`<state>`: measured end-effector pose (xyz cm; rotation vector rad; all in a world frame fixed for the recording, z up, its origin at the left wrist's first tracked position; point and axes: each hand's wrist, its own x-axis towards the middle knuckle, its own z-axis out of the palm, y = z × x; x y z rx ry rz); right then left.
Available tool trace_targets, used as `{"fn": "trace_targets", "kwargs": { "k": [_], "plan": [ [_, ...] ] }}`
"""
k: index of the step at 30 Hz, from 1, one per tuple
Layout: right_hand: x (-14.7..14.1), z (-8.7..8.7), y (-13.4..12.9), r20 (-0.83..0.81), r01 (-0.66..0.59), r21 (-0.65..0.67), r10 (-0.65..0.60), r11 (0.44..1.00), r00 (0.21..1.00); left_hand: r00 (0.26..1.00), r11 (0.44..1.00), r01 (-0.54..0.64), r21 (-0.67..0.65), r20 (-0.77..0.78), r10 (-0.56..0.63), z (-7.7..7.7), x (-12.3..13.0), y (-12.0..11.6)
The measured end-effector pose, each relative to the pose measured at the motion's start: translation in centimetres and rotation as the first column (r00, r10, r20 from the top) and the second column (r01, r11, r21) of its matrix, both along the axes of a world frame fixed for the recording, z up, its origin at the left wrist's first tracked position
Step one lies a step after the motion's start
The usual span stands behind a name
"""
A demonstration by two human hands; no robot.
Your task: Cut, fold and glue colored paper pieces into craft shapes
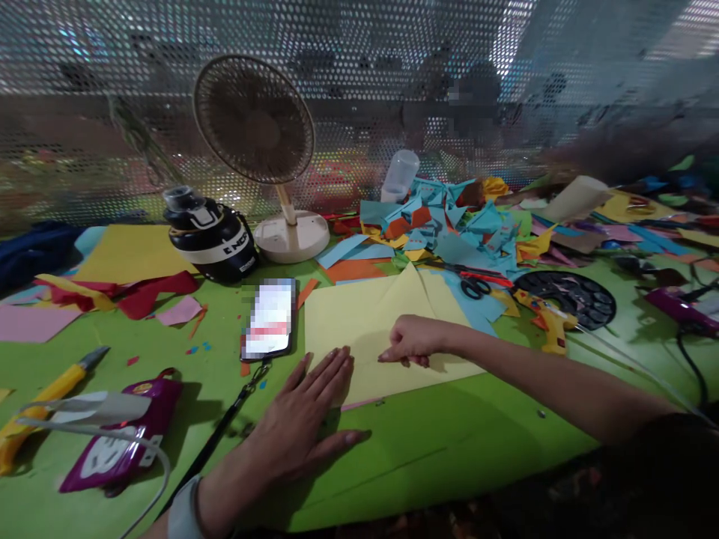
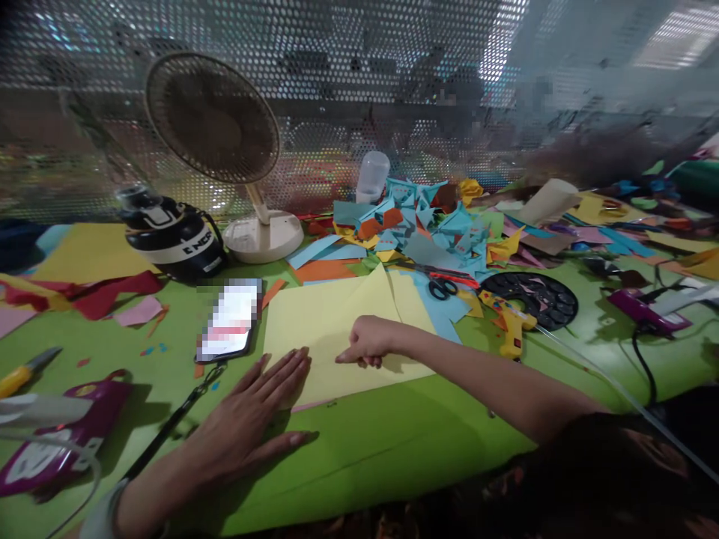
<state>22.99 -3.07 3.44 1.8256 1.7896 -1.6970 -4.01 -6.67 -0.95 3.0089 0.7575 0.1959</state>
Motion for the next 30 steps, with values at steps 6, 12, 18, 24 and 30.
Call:
{"fn": "trace_targets", "kwargs": {
  "k": [6, 12, 18, 24, 30],
  "plan": [
    [7.8, 0.6, -1.7, 0.114, 0.074, 0.009, -0.075, 0.997, 0.991, 1.000, 0.999, 0.021, 0.048, -0.001, -0.021, 0.1, 0.0, 0.0],
    [12.6, 2.1, -2.9, 0.195, 0.138, 0.061, -0.147, 0.989, 0.970, 0.999, 0.998, 0.040, 0.054, 0.023, -0.042, 0.2, -0.2, 0.6],
    [7.5, 2.7, -1.8, -0.112, 0.154, 0.159, -0.137, 0.975, 0.984, 0.955, 0.949, -0.263, -0.172, 0.091, 0.281, 4.6, 3.6, 1.7],
    [4.0, -0.3, -0.4, -0.161, 0.074, 0.019, -0.070, 0.997, 0.985, 0.910, 0.748, -0.398, -0.532, -0.129, 0.393, 5.5, 9.3, 3.0],
    [4.4, -1.2, -0.2, -0.141, 0.059, -0.001, -0.059, 0.998, 0.988, 0.883, 0.294, -0.368, -0.882, -0.232, 0.408, 3.3, 10.8, 4.8]
  ]
}}
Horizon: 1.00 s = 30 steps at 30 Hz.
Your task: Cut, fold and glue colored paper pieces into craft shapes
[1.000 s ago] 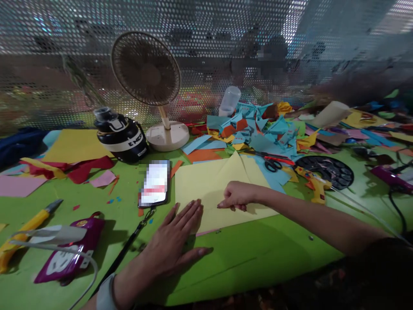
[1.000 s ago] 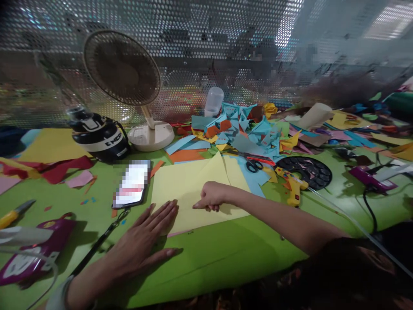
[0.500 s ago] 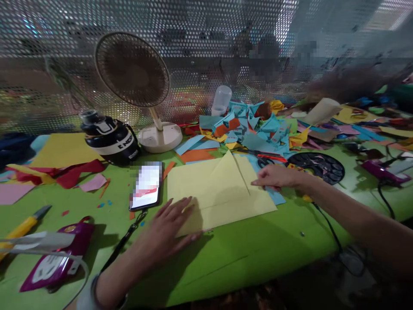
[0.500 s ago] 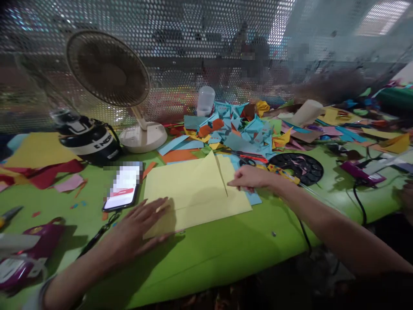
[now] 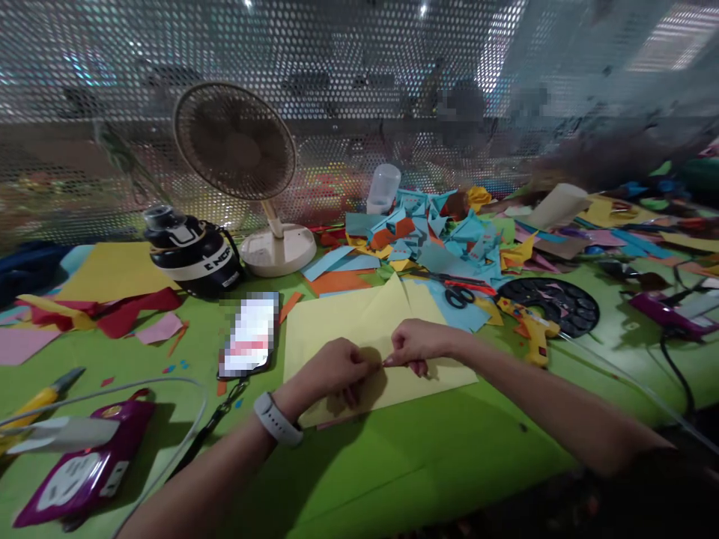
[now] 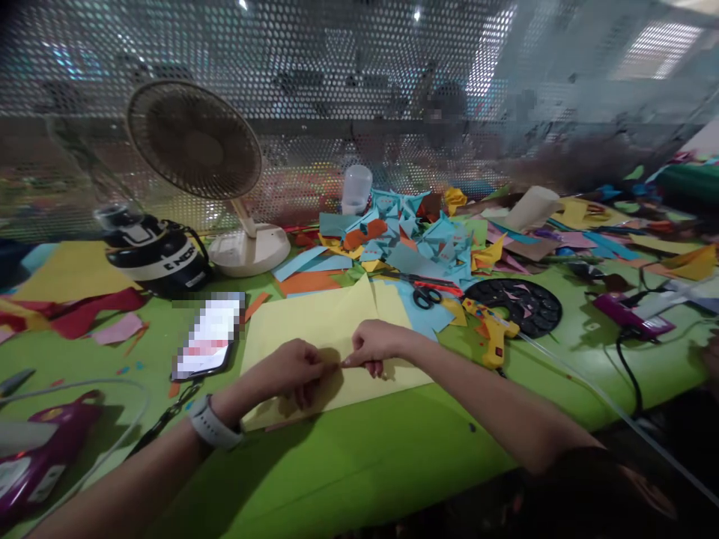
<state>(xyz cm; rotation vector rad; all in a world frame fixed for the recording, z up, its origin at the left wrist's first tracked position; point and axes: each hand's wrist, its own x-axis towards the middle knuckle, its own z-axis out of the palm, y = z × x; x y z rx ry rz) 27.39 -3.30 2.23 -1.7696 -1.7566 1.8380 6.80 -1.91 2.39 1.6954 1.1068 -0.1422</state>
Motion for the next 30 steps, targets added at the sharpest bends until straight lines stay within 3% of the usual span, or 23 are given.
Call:
{"fn": "trace_targets", "kwargs": {
  "k": [2, 10, 13, 16, 21, 28, 30],
  "plan": [
    [0.0, 0.1, -0.1, -0.010, -0.010, -0.016, 0.010, 1.000, 1.000, 1.000, 0.998, -0.011, -0.063, 0.013, 0.012, -0.2, 0.0, 0.3],
    [0.0, 0.4, -0.3, -0.029, -0.020, -0.043, 0.019, 0.999, 0.999, 1.000, 0.994, -0.016, -0.110, -0.016, 0.014, 0.4, -0.2, 0.7],
    [0.1, 0.2, -0.4, -0.033, -0.013, -0.045, 0.012, 0.999, 0.999, 1.000, 0.993, 0.005, -0.122, -0.024, -0.008, -0.1, -1.6, 1.3],
    [0.2, 0.1, -0.5, -0.024, -0.008, -0.038, 0.007, 0.999, 1.000, 0.997, 0.991, -0.046, -0.128, -0.064, 0.038, -0.3, -4.0, 1.6],
    [0.5, -0.3, -0.4, -0.029, -0.005, -0.038, 0.004, 0.999, 1.000, 0.983, 0.981, -0.125, -0.146, -0.156, 0.102, 0.4, -7.6, 0.9],
    [0.5, -0.5, -0.4, -0.050, -0.028, -0.047, 0.025, 0.999, 0.998, 0.969, 0.975, -0.189, -0.118, -0.184, 0.165, 1.0, -9.5, -0.6],
    [1.0, 0.3, -0.3, 0.017, -0.038, 0.038, 0.037, 0.999, 0.999, 0.962, 0.973, -0.214, -0.090, -0.190, 0.194, 1.1, -9.8, -0.9]
  ]
}}
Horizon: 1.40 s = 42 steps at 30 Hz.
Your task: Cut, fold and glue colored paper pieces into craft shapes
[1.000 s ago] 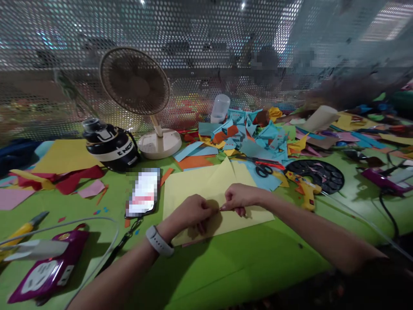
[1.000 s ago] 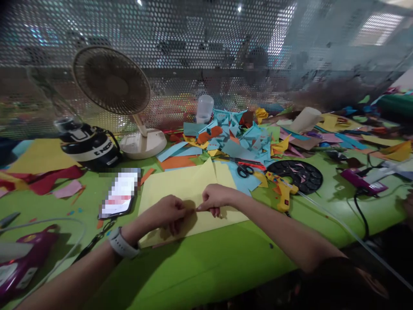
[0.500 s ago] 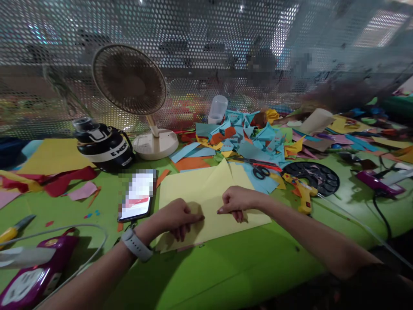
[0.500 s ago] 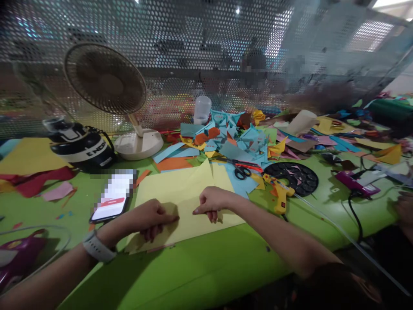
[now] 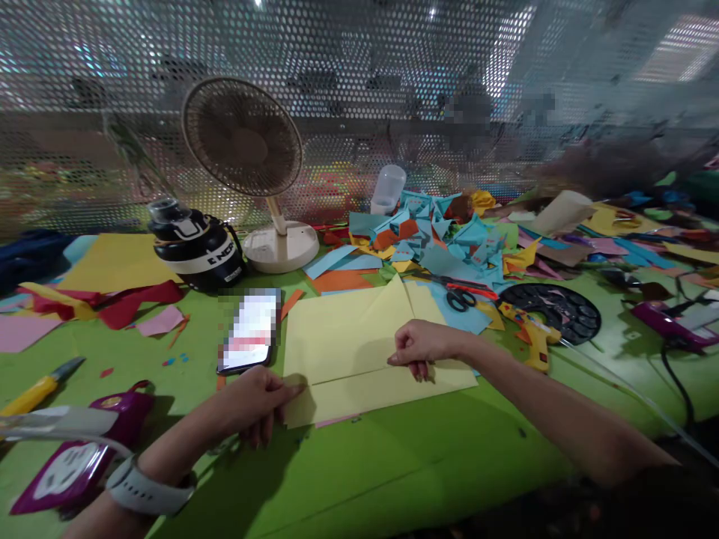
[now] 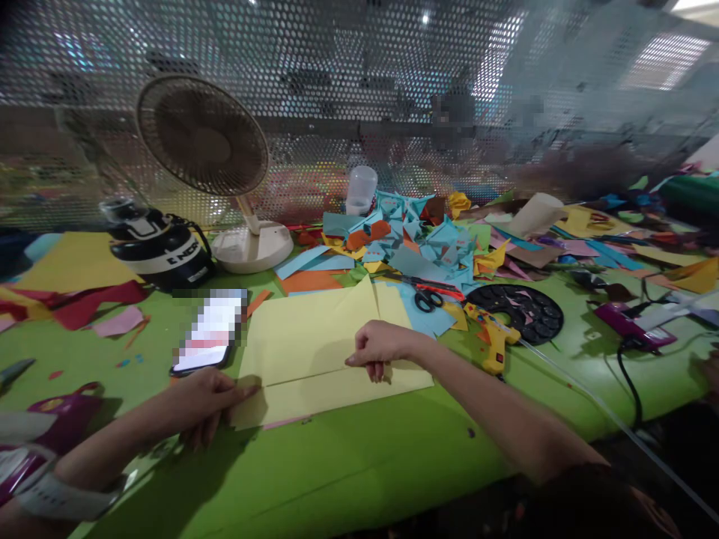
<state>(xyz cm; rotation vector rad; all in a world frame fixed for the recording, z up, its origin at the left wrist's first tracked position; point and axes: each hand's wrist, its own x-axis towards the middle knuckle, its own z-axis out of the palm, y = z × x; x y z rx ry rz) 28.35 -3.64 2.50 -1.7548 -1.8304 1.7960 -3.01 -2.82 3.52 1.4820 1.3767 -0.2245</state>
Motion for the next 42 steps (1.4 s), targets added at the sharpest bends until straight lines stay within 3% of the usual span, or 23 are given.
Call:
{"fn": "trace_targets", "kwargs": {
  "k": [2, 5, 7, 10, 13, 14, 16, 21, 27, 31, 35, 39, 42],
  "plan": [
    [1.1, 1.1, 0.3, 0.206, 0.019, 0.230, -0.068, 0.973, 0.976, 0.999, 0.995, -0.045, 0.089, -0.005, 0.046, 0.3, 0.1, -0.5],
    [3.8, 2.7, 1.1, 0.474, 0.019, 0.559, -0.338, 0.829, 0.813, 0.996, 0.922, -0.066, 0.381, 0.074, 0.040, 0.6, 1.3, -1.5],
    [5.8, 3.2, 1.8, 0.562, -0.012, 0.637, -0.453, 0.771, 0.692, 0.990, 0.798, 0.035, 0.602, 0.087, -0.110, 0.5, 2.8, -2.2],
    [8.0, 3.1, 2.7, 0.670, -0.099, 0.638, -0.487, 0.764, 0.560, 0.941, 0.552, 0.214, 0.806, -0.017, -0.339, -0.8, 5.4, -2.8],
    [9.0, 2.5, 3.4, 0.738, -0.186, 0.597, -0.443, 0.780, 0.509, 0.802, 0.280, 0.427, 0.860, -0.217, -0.556, -2.9, 7.1, -3.1],
    [9.1, 2.4, 3.6, 0.752, -0.214, 0.587, -0.428, 0.781, 0.501, 0.776, 0.218, 0.459, 0.861, -0.270, -0.570, -3.6, 7.3, -3.1],
    [9.4, 2.3, 3.9, 0.771, -0.264, 0.573, -0.401, 0.776, 0.496, 0.746, 0.146, 0.495, 0.856, -0.333, -0.577, -4.7, 7.4, -3.2],
    [10.5, 2.3, 4.0, 0.783, -0.320, 0.562, -0.366, 0.763, 0.502, 0.732, 0.089, 0.486, 0.870, -0.349, -0.585, -5.7, 6.6, -3.0],
    [11.5, 2.2, 4.5, 0.774, -0.302, 0.546, -0.332, 0.781, 0.539, 0.745, 0.086, 0.466, 0.881, -0.338, -0.575, -6.0, 5.7, -2.3],
    [11.2, 2.5, 4.4, 0.750, -0.297, 0.594, -0.381, 0.747, 0.541, 0.762, 0.068, 0.436, 0.897, -0.328, -0.559, -5.9, 5.4, -2.3],
    [10.7, 3.1, 3.0, 0.698, -0.243, 0.661, -0.464, 0.710, 0.545, 0.786, 0.005, 0.405, 0.914, -0.346, -0.513, -5.5, 5.6, -2.5],
    [10.3, 3.3, 0.4, 0.646, -0.188, 0.675, -0.448, 0.713, 0.618, 0.816, -0.016, 0.386, 0.922, -0.350, -0.459, -5.6, 5.9, -2.3],
    [9.7, 2.9, -1.1, 0.572, -0.186, 0.660, -0.326, 0.728, 0.753, 0.837, -0.002, 0.378, 0.926, -0.343, -0.426, -6.0, 6.0, -2.1]
  ]
}}
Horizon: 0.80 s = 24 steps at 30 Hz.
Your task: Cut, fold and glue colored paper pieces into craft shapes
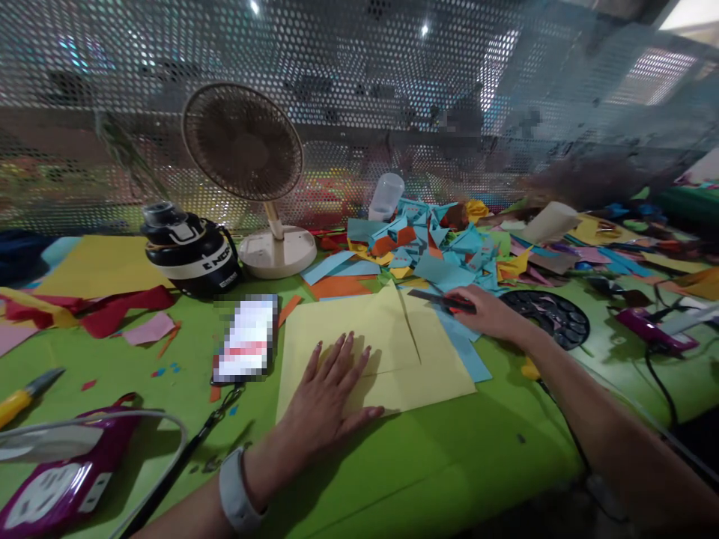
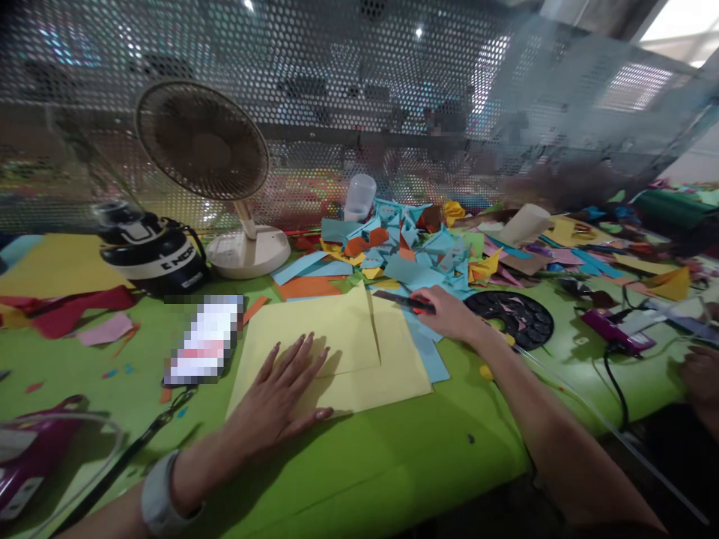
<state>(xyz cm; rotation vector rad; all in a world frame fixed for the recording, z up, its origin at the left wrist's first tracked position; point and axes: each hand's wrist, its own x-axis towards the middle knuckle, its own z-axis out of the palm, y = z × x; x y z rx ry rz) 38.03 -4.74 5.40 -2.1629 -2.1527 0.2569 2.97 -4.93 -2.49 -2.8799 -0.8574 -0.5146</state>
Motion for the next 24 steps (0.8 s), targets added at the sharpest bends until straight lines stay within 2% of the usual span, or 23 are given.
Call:
{"fn": "trace_targets", "kwargs": {
  "k": [2, 4, 9, 17, 24],
  "plan": [
    [-0.5, -0.5, -0.5, -0.106, -0.101, -0.027, 0.098, 0.995, 0.990, 0.999, 0.999, -0.043, -0.009, 0.015, 0.043, -0.4, 0.0, 0.1],
    [-0.9, -1.0, -0.6, -0.153, -0.145, -0.036, 0.138, 0.989, 0.978, 0.996, 0.996, -0.084, -0.034, 0.025, 0.085, -0.7, 0.0, 0.1],
    [-1.5, -2.1, -0.6, -0.098, -0.143, -0.041, 0.139, 0.989, 0.985, 0.996, 0.991, -0.085, -0.107, -0.003, 0.085, -1.1, 0.0, 0.1],
    [-1.6, -1.7, -2.9, -0.130, -0.243, -0.082, 0.231, 0.967, 0.964, 0.995, 0.991, -0.097, -0.089, -0.041, 0.093, -0.8, 0.0, 0.0],
    [-1.7, -2.1, -5.7, -0.177, -0.284, -0.038, 0.273, 0.958, 0.946, 0.999, 0.992, 0.009, -0.129, -0.042, -0.015, 0.2, 1.0, 0.0]
  ]
}}
